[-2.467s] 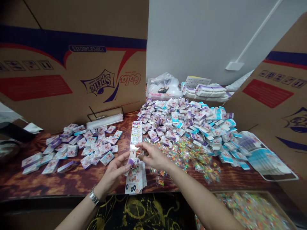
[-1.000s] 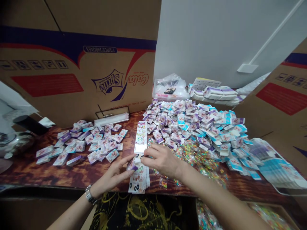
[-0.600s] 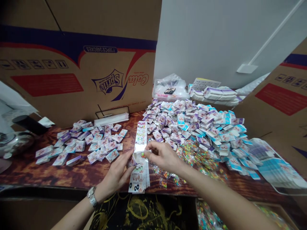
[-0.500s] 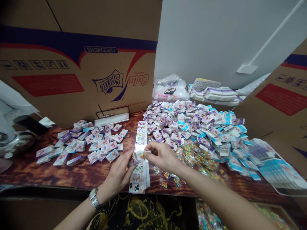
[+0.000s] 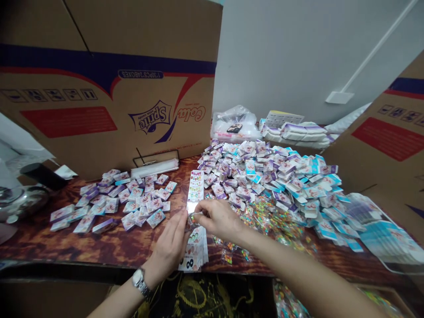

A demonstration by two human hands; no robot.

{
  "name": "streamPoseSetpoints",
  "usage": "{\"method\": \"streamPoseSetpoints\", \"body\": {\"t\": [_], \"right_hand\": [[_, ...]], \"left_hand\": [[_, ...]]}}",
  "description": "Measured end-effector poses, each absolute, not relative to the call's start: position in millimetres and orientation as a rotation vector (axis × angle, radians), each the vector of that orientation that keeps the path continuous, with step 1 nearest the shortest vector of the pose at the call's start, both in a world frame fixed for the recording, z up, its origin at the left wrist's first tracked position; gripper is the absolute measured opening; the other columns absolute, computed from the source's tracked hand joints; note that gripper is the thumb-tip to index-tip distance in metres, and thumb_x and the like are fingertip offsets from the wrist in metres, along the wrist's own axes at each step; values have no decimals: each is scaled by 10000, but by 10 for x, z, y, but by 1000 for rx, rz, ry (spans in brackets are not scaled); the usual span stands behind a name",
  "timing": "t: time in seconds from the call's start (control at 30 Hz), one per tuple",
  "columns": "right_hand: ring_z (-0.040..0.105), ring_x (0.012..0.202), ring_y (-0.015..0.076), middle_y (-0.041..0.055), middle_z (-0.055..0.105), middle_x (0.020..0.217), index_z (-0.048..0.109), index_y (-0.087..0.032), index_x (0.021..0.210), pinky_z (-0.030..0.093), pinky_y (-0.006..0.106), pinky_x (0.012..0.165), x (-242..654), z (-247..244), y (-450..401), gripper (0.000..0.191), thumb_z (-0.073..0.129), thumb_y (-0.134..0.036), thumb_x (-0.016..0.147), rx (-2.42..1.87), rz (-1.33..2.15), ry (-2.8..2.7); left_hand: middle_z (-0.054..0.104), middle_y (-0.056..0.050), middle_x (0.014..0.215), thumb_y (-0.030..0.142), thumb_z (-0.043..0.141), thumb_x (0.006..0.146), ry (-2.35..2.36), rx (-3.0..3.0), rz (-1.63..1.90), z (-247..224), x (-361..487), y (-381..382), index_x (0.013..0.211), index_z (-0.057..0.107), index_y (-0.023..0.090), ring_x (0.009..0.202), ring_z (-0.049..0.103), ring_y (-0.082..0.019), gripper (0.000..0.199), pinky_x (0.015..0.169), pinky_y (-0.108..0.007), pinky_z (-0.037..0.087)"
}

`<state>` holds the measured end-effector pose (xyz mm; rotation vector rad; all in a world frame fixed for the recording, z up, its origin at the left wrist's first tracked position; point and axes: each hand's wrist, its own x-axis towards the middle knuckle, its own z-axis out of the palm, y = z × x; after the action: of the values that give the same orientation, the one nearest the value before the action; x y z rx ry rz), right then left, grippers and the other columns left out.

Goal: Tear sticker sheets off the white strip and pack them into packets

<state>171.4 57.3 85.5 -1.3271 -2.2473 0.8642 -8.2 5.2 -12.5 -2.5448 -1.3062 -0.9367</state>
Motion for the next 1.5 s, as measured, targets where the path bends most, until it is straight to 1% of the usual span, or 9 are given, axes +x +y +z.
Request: {"method": "streamPoseSetpoints", "body": {"t": [0.17, 0.23, 0.47, 0.67, 0.8, 1.0, 1.3, 1.4, 1.5], "right_hand": [[407, 477, 74, -32, 523, 586, 565, -168, 769, 318, 200, 459, 1781, 575, 719, 169, 605, -332, 768, -1266, 1628, -1822], [419, 481, 75, -35, 532, 598, 548, -171, 795, 336, 199, 464, 1807, 508, 742, 179, 619, -330, 757, -1238, 1721, -1780], [445, 530, 86, -59, 506, 576, 563, -199, 821, 305, 209, 508, 1758, 558, 588, 73, 599, -189, 759, -1318, 992, -2171], [478, 557, 89, -53, 506, 636, 509, -196, 871, 354, 200, 502, 1733, 468, 582, 212, 656, -218, 719, -1216, 1476, -1743], [475, 567, 87, -41, 511, 632, 544, -170, 814, 370, 212, 534, 1754, 456, 607, 158, 657, -236, 724, -1104, 1642, -1710], [475, 574, 87, -32, 522, 654, 561, -167, 870, 375, 207, 530, 1740, 505, 577, 104, 559, -161, 767, -1137, 1532, -1818], [523, 604, 108, -37, 564, 682, 499, -208, 975, 393, 222, 572, 1684, 503, 489, 183, 508, -163, 798, -1204, 1168, -1991], [532, 680, 124, -10, 576, 780, 503, -207, 923, 402, 241, 626, 1694, 563, 479, 151, 519, -147, 787, -1194, 996, -2115], [513, 718, 129, 16, 550, 898, 513, -197, 940, 405, 251, 649, 1704, 573, 507, 245, 566, -108, 718, -1258, 863, -2141]], "left_hand": [[519, -204, 1259, 125, 427, 885, -1386, -2606, -1054, -70, -68, 42, 1404, 231, 58, 1210, 467, -257, 558, 978, -400, 453], [533, -195, 1242, 133, 407, 892, -1405, -2644, -1087, -57, -59, 36, 1400, 240, 71, 1187, 489, -244, 539, 966, -390, 464], [515, -217, 1254, 96, 447, 868, -1319, -2585, -930, -88, -47, 40, 1408, 205, 36, 1210, 461, -284, 595, 979, -418, 449], [486, -231, 1270, 65, 461, 849, -1323, -2595, -910, -47, -32, 70, 1399, 212, 18, 1235, 424, -289, 605, 998, -422, 430], [513, -210, 1232, 66, 438, 855, -1347, -2626, -978, -35, -45, 82, 1392, 236, 43, 1200, 458, -272, 575, 980, -415, 446], [521, -195, 1216, 59, 421, 847, -1358, -2658, -1018, -24, -33, 58, 1378, 260, 63, 1176, 474, -267, 556, 969, -416, 454], [529, -179, 1204, 79, 406, 857, -1386, -2713, -1096, 22, -3, 55, 1393, 228, 89, 1147, 499, -235, 565, 952, -380, 465], [535, -169, 1190, 76, 415, 857, -1369, -2729, -1129, 10, -9, 49, 1373, 269, 96, 1126, 510, -222, 537, 946, -363, 468], [538, -153, 1175, 82, 420, 859, -1353, -2723, -1151, 1, -2, 43, 1324, 353, 128, 1111, 520, -221, 472, 930, -357, 478]]}}
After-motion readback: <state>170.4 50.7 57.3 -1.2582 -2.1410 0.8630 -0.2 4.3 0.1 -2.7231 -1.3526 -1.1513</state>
